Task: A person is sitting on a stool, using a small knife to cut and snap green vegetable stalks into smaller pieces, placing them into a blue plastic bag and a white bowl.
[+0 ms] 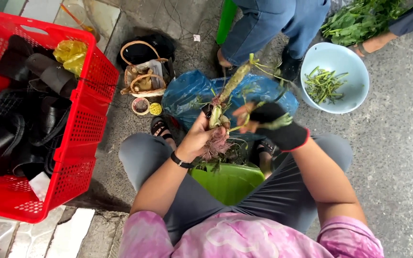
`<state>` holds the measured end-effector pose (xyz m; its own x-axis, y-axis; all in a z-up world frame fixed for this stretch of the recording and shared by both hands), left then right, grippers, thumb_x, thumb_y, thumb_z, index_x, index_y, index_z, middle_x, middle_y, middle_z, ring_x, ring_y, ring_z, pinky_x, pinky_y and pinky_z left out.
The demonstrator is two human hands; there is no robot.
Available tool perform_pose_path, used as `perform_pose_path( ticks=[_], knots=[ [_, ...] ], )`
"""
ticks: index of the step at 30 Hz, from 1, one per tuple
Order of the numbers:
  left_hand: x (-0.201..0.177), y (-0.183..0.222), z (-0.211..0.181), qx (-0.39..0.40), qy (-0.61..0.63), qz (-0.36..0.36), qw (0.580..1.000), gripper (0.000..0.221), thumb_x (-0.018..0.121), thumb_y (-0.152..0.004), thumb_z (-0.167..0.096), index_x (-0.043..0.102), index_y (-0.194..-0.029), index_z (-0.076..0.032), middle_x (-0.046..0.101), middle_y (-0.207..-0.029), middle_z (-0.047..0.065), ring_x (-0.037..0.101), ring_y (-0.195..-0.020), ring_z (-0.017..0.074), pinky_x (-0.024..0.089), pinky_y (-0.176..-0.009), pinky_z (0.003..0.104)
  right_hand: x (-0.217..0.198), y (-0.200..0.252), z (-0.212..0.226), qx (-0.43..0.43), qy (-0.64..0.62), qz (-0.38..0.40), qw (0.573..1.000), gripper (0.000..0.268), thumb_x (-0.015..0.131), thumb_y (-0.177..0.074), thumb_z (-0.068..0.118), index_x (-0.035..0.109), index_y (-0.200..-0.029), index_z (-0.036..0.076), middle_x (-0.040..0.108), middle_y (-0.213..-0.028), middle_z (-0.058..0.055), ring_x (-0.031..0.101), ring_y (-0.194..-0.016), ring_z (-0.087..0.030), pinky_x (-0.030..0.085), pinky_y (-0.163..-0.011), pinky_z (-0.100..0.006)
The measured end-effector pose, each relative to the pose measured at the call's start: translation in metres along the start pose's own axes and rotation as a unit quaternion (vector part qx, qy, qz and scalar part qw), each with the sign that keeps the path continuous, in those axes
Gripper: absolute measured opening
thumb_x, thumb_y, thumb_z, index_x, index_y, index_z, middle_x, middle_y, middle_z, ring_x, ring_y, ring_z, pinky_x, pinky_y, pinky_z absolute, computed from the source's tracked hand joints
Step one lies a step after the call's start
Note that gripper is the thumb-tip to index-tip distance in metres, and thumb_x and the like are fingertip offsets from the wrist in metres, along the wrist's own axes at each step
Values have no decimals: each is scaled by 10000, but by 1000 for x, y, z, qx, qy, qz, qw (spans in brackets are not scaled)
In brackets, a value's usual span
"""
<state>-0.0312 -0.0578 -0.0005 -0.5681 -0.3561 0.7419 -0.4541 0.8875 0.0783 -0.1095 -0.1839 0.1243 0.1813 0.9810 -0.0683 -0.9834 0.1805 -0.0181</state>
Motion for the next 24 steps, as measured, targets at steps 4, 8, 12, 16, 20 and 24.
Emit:
perform_pose_path(
  ticks=[4,8,12,16,20,24],
  knots=[
    [1,3,0,6,3,5,1000,576,735,-777,37,439,-1259,-70,657,-914,163,695,-784,241,604,-642,368,-22,9,-18,-75,-126,-23,989,231,701,-788,60,668,-968,-81,679,-753,-247,699,-649,-305,558,-624,-374],
    [5,6,-2,8,-4,12,1000,593,726,-776,64,433,-1274,-71,664,-947,178,700,-828,249,604,-668,389,-17,16,-21,-54,-188,-22,980,285,757,-726,37,667,-966,-88,673,-829,-272,687,-717,-314,577,-582,-440],
    [4,3,-1,12,-35,21,999,607,722,-791,52,419,-1301,-78,650,-922,168,679,-838,220,580,-661,316,-11,12,-4,-62,-98,-19,993,269,782,-688,13,708,-939,-49,697,-772,-218,689,-696,-287,558,-590,-370],
    [13,7,-7,0,-39,36,999,616,719,-792,58,428,-1314,-88,645,-948,152,661,-837,193,576,-692,324,2,12,12,-34,-74,-7,997,188,788,-691,76,740,-849,-13,699,-689,-168,665,-648,-235,505,-643,-329],
    [14,5,-10,-5,-26,43,999,605,708,-809,54,427,-1327,-83,636,-919,143,653,-809,181,578,-689,339,4,5,14,-16,-65,-43,997,148,797,-668,74,721,-764,-9,672,-665,-155,641,-640,-221,507,-652,-333],
    [1,0,3,-4,-18,46,999,583,714,-808,42,428,-1305,-69,639,-922,151,655,-800,180,587,-704,365,1,7,2,-7,-59,-61,996,129,742,-752,56,704,-799,-57,657,-631,-173,652,-612,-213,526,-652,-314]
  ],
)
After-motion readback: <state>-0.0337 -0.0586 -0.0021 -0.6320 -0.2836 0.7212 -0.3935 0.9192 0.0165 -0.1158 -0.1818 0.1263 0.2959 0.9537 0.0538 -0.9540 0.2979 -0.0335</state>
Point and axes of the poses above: each hand's wrist, its own y-axis away from the middle knuckle, its own x-axis out of the palm, z = x × y, the point moved 6 cm from there along -y, towards the middle knuckle
